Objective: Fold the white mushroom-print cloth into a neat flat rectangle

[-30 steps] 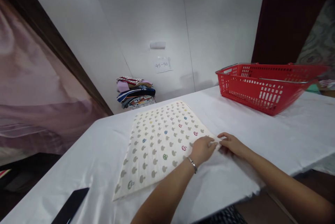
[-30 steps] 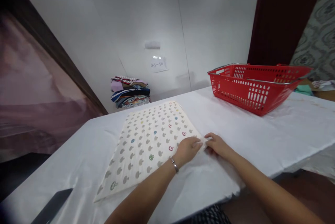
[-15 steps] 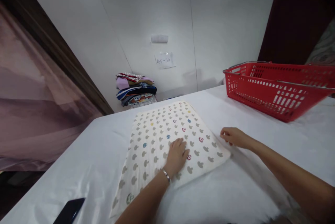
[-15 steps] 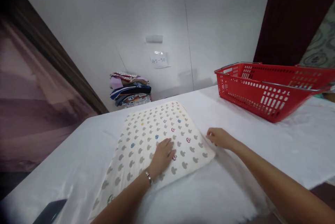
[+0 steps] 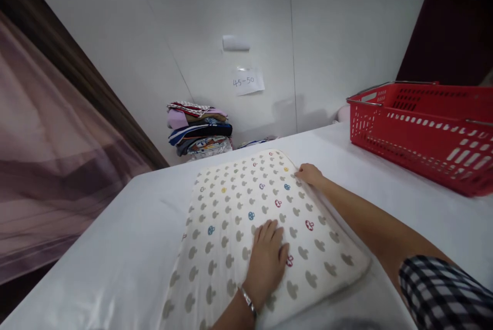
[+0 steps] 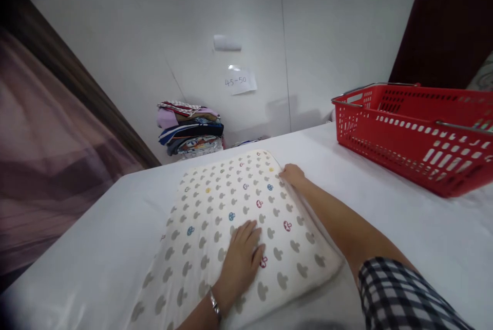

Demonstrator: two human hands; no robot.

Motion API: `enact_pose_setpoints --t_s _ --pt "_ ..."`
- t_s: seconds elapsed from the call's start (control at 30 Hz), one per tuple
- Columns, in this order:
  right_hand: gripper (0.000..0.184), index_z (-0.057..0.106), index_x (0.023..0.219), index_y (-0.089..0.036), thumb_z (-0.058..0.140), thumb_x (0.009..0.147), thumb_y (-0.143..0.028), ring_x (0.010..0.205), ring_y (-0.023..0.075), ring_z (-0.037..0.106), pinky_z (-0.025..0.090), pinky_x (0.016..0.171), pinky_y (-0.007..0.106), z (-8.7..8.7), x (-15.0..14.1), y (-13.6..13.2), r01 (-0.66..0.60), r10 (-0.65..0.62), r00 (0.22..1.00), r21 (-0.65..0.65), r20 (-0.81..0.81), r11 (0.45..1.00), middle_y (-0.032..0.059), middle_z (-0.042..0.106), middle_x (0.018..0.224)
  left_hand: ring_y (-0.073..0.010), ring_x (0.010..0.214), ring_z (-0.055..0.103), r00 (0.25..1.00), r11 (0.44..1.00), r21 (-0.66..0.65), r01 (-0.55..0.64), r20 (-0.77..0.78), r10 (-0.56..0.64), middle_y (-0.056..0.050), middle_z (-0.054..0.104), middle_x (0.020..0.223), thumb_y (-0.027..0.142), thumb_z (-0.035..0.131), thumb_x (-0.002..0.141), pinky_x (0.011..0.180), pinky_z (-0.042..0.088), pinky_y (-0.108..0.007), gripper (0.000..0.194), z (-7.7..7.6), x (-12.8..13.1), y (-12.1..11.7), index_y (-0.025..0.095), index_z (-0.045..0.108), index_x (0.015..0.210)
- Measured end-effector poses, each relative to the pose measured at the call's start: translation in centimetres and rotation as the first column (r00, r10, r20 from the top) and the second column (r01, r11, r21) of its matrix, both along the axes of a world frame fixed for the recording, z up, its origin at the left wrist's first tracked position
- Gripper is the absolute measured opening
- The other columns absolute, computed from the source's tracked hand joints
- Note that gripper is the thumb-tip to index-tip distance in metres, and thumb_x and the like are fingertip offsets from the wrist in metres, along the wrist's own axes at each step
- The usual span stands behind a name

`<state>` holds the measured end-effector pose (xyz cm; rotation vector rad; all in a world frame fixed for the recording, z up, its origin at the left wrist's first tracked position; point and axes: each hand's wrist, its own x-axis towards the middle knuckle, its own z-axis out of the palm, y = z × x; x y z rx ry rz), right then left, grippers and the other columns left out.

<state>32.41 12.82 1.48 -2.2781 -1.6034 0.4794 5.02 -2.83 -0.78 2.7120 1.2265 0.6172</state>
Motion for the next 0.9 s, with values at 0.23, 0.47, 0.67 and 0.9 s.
enact_pose_setpoints --t_s 0.23,0.47,0.67,0.9 --pt "0.016 0.064 0.09 -0.019 0.05 0.082 -0.024 0.085 0.0183 0.059 0.038 0.063 0.025 -0.4 -0.6 -0.1 -0.058 0.056 0.991 0.012 0.118 0.998 0.0063 0.066 0.095 -0.0271 0.126 0.046 0.999 1.0 -0.015 0.025 -0.024 -0.025 -0.011 0.053 0.132 0.02 0.049 0.086 0.106 0.038 -0.053 0.035 0.2 -0.2 0.1 0.017 0.056 0.12" --pt "0.018 0.06 0.099 -0.017 0.047 0.087 -0.02 0.094 0.0206 0.057 0.038 0.071 0.027 -0.2 -1.6 -1.0 -0.2 0.187 0.95 0.028 0.25 0.979 0.0113 0.061 0.105 -0.0277 0.128 0.044 0.998 0.998 -0.06 0.03 -0.06 -0.034 -0.01 0.051 0.136 0.021 0.048 0.087 0.106 0.037 -0.055 0.036 0.4 -0.4 0.1 0.018 0.055 0.122" --pt "0.016 0.059 0.097 -0.017 0.046 0.088 -0.019 0.096 0.0204 0.056 0.038 0.072 0.026 -0.1 -1.9 -1.1 -0.211 0.195 0.948 0.037 0.252 0.977 0.0115 0.062 0.104 -0.0273 0.129 0.043 0.998 0.996 -0.083 0.03 -0.053 -0.035 -0.01 0.05 0.136 0.021 0.048 0.086 0.107 0.036 -0.055 0.036 0.6 -0.3 0.1 0.019 0.055 0.122" --pt "0.015 0.058 0.094 -0.021 0.047 0.085 -0.02 0.08 0.0153 0.058 0.035 0.062 0.023 0.1 -0.7 0.0 -0.084 0.073 0.992 0.105 0.101 0.991 0.004 0.066 0.092 -0.0276 0.129 0.042 0.999 0.994 -0.098 0.04 -0.031 -0.044 -0.009 0.05 0.137 0.02 0.05 0.085 0.107 0.036 -0.054 0.037 0.6 -0.5 0.1 0.02 0.055 0.122"
